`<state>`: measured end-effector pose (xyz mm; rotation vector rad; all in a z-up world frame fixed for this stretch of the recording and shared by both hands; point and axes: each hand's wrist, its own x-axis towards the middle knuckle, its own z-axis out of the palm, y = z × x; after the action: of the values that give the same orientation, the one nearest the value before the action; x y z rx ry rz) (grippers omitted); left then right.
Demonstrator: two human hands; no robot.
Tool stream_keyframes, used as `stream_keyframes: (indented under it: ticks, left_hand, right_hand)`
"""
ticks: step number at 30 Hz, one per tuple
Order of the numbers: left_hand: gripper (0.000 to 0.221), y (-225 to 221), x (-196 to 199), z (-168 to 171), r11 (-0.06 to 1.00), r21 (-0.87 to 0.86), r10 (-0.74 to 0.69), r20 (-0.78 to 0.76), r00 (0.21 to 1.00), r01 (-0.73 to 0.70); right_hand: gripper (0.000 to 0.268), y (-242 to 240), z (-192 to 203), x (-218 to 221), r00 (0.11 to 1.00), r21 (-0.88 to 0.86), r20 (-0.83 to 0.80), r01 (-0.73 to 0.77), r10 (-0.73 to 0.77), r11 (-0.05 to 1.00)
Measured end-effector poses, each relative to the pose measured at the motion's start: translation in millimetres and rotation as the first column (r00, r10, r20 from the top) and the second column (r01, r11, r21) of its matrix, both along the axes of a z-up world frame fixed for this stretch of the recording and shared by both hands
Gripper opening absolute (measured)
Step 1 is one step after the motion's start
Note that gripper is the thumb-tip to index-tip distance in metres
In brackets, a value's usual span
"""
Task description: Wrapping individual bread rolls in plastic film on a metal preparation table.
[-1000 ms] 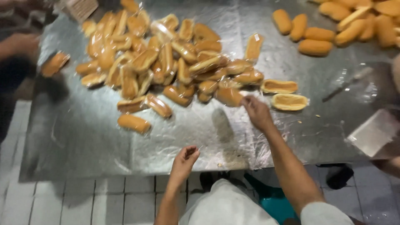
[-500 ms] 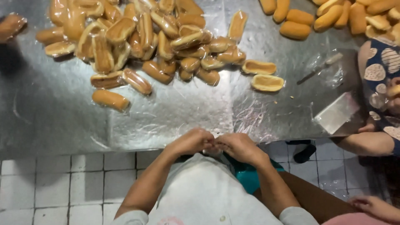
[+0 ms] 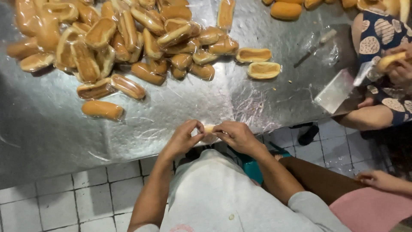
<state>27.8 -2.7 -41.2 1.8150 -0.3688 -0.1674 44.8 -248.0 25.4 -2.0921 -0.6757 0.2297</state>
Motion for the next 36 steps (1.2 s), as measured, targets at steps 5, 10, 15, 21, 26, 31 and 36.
stream_keyframes:
  ticks: [5, 10, 15, 21, 26, 31, 36]
  left_hand:
    - [0.013, 0.9, 3.5, 37.0, 0.998, 0.057, -0.013, 0.040, 0.999, 0.010]
    - [0.014, 1.6, -1.2, 11.5, 0.998, 0.019, 0.062, 0.056, 0.997, -0.063]
    - [0.015, -4.1, 1.2, 6.5, 0.995, -0.006, 0.097, 0.041, 0.994, -0.097]
    - [0.014, -6.7, -10.7, -6.8, 0.990, -0.011, 0.139, -0.023, 0.990, -0.139]
    - [0.012, -13.0, -7.6, 5.1, 0.988, 0.018, 0.153, -0.029, 0.988, -0.153]
    - [0.007, -7.2, -15.4, 7.8, 0.989, 0.074, 0.130, -0.062, 0.990, -0.125]
    - [0.010, -8.9, -14.4, -27.1, 0.987, 0.105, 0.122, 0.017, 0.992, -0.123]
  right_hand:
    - [0.014, 5.6, 16.2, -2.5, 1.000, 0.093, -0.029, 0.003, 0.000, 0.996]
    - [0.014, -1.6, 3.3, -6.7, 0.999, 0.106, -0.040, 0.019, -0.014, 0.994]
    - [0.014, -5.5, -5.8, -2.1, 0.998, 0.097, -0.038, 0.045, -0.042, 0.994]
    - [0.014, -0.9, -3.2, -7.5, 1.000, 0.131, -0.018, 0.028, -0.026, 0.991]
    - [0.015, -6.1, -0.8, 1.5, 1.000, 0.094, 0.007, -0.016, 0.015, 0.995]
    - [0.016, -2.1, -14.3, -5.8, 0.998, 0.067, 0.046, -0.048, 0.045, 0.997]
    - [0.020, -2.6, -16.3, -0.2, 0.982, 0.048, 0.154, -0.115, 0.106, 0.992]
